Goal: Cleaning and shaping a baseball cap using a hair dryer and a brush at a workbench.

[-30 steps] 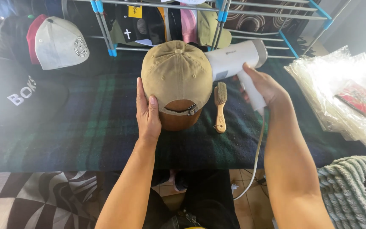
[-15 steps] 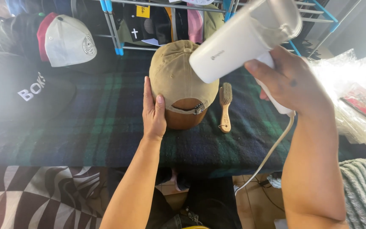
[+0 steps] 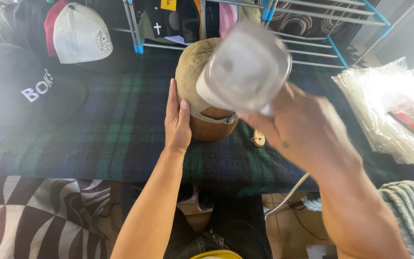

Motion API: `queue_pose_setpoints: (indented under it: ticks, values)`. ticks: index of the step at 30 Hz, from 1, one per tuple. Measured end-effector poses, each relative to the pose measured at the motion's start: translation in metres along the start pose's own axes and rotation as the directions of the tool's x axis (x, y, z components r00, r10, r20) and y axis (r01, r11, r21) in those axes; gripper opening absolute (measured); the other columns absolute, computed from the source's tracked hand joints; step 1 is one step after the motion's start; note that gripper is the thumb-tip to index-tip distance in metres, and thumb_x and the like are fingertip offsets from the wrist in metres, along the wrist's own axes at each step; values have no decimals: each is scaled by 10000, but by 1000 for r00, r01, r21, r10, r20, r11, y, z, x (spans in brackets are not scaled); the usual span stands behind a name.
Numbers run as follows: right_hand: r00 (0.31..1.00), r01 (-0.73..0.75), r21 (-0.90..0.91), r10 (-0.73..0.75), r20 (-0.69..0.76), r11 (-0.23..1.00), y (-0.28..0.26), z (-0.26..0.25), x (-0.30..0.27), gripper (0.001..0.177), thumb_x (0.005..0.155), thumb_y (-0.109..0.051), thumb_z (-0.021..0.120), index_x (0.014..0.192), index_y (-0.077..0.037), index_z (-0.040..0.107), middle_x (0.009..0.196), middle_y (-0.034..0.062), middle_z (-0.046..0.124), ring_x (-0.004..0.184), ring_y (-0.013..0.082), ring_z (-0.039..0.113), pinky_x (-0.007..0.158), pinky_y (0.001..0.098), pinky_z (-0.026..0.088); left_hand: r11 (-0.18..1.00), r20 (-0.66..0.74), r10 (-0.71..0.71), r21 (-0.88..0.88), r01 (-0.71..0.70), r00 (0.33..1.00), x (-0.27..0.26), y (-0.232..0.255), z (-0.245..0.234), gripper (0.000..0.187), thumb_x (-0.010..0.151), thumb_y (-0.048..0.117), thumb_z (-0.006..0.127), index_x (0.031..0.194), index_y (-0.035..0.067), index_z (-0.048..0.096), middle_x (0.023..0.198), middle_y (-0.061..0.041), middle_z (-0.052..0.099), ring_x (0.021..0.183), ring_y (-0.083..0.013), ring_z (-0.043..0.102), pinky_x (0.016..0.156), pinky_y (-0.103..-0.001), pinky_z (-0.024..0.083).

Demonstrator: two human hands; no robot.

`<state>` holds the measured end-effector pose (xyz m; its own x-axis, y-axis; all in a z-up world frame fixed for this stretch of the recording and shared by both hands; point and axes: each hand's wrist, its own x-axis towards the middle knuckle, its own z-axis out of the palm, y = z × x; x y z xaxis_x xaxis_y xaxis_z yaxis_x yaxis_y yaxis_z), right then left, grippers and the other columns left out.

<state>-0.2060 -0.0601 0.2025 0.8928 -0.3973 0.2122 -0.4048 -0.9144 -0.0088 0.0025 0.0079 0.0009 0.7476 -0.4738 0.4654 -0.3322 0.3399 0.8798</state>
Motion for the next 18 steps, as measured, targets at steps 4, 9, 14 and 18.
queue_pose_setpoints:
  ticks: [4,9,14,18]
  values:
    - [997,-49,-15,48,-68,999,18,33,-34,492,964,-538,574,1193,-104,534,936,124,677,649,441,686,520,540,522,1000,-10,8,-17,-8,1000,-1,-1,-3,743,1039,551,367,1618,113,205,1714,-95,198,1594,-258,184,1293,-432,205]
    - [990,-43,47,49,-131,998,42,34,-50,535,952,-592,497,1053,-97,674,839,86,761,722,306,744,678,424,602,1000,-17,-24,-14,24,1000,0,-3,-1,778,1007,597,382,1615,137,228,1707,-87,227,1582,-264,221,1269,-449,242]
    - [978,51,188,-12,-207,981,32,-7,-4,649,984,-568,405,1357,-45,498,747,83,702,658,278,701,637,413,566,999,-14,-42,1,42,999,0,3,0,784,1000,610,375,1617,153,222,1709,-83,221,1582,-268,217,1267,-457,251]
    - [976,62,290,2,-216,955,43,-7,22,689,989,-595,408,1472,-111,495,944,80,723,856,319,692,897,497,503,998,-20,-67,16,68,998,1,4,0,812,980,645,368,1615,159,224,1705,-69,239,1581,-262,227,1267,-455,252]
